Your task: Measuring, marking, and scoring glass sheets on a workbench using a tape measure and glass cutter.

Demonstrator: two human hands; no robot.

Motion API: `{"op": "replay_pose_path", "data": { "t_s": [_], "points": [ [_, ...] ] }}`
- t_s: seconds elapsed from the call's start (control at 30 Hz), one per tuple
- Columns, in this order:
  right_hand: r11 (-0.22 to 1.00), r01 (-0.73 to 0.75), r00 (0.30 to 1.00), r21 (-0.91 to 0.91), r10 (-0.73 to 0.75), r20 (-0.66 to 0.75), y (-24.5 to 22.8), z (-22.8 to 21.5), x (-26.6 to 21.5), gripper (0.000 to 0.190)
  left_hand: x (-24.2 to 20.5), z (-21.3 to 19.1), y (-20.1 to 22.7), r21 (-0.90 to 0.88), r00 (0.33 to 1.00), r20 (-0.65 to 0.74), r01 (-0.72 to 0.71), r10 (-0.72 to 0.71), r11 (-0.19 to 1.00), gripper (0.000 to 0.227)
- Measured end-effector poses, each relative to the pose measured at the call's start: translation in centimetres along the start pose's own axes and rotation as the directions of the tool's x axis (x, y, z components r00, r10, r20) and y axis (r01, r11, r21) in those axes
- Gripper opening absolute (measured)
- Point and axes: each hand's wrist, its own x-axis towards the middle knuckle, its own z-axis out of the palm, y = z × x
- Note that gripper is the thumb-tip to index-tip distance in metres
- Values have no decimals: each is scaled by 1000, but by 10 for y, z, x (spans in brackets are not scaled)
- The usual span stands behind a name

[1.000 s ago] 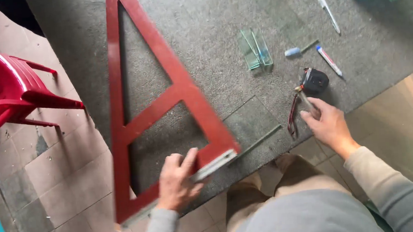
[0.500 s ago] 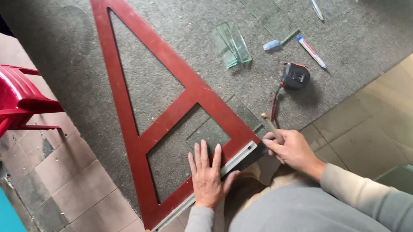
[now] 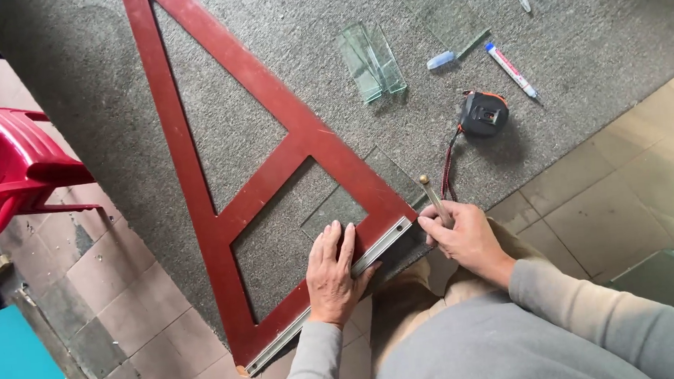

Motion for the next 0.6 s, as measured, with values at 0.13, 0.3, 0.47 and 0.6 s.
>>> {"op": "replay_pose_path", "data": {
  "t_s": [0.13,0.3,0.47,0.6],
  "points": [
    [997,15,1000,79,-13,-16,2,6,-3,15,4,-12,2,-72,997,68,-16,21,997,93],
    [995,25,998,100,-19,-54,2,11,-3,18,5,-8,-4,-110,997,47,-57,62,992,92],
    [991,36,994,127,-22,-106,16,16,5,16,14,-9,-6,-107,998,22,-59,62,992,89],
    [996,40,993,83,-31,-113,17,17,4,13,31,-19,-6,-82,997,78,33,-26,996,118]
  ]
}}
